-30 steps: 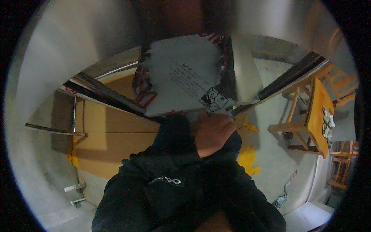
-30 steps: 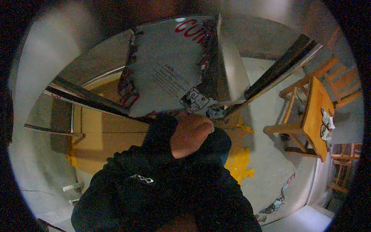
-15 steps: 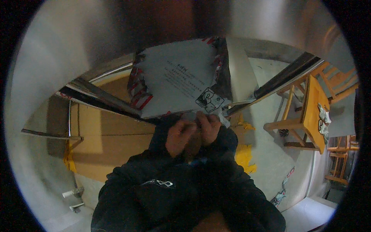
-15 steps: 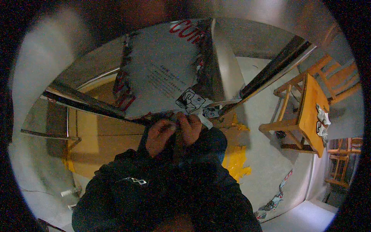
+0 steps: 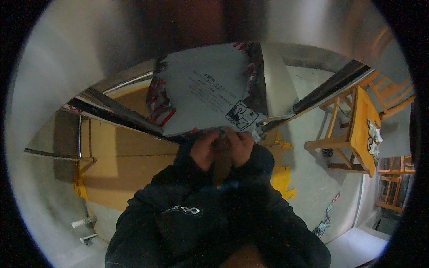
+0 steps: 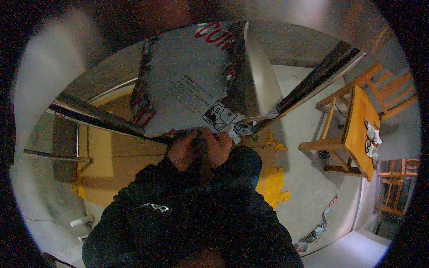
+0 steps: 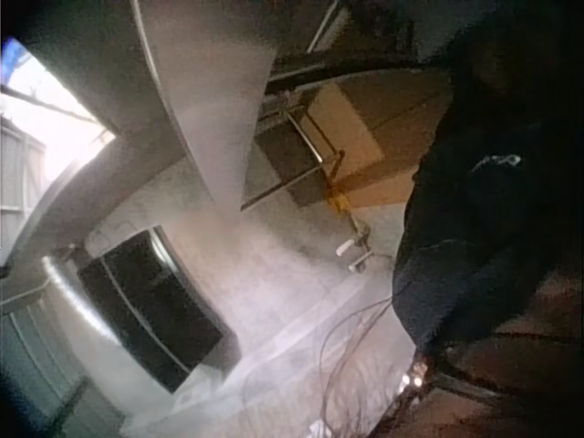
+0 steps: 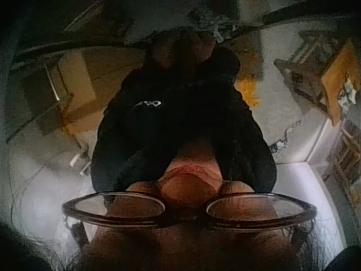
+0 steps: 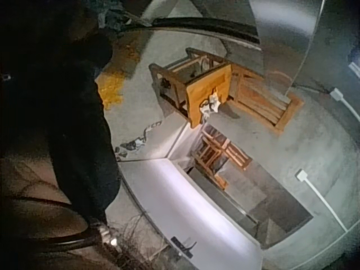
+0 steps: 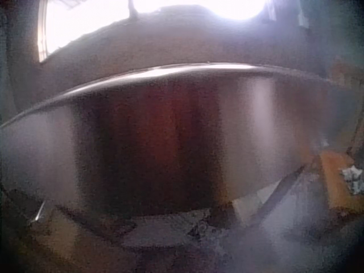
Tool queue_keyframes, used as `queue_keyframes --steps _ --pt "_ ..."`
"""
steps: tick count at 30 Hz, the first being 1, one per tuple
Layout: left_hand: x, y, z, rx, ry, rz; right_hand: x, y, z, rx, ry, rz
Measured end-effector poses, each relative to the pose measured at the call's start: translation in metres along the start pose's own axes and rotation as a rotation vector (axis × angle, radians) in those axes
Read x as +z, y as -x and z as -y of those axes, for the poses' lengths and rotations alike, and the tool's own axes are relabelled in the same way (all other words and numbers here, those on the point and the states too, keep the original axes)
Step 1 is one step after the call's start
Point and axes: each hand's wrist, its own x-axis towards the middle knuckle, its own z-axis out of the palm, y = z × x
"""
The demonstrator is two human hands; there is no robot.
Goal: The person assembles a stainless steel frame by attaching a metal sheet to the structure. They align the sheet, secure it with fasteners, and remove protective film from the surface.
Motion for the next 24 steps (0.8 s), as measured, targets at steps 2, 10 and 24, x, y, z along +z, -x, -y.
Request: queue_keyframes --steps 2,10,24 --pt "0.002 -0.006 -0.004 -0.384 0.978 -0.022 -0.003 -0.002 -0.007 0.013 -0.033 0.029" --pt "0.031 0.002 0.017 0.309 -0.19 -0.395 0.0 0.004 0.002 0.097 -0.107 0.019" --pt "0.019 0.005 -0.034 -0.12 -0.068 -0.343 -0.002 -0.008 -0.013 0.207 0.168 0.121"
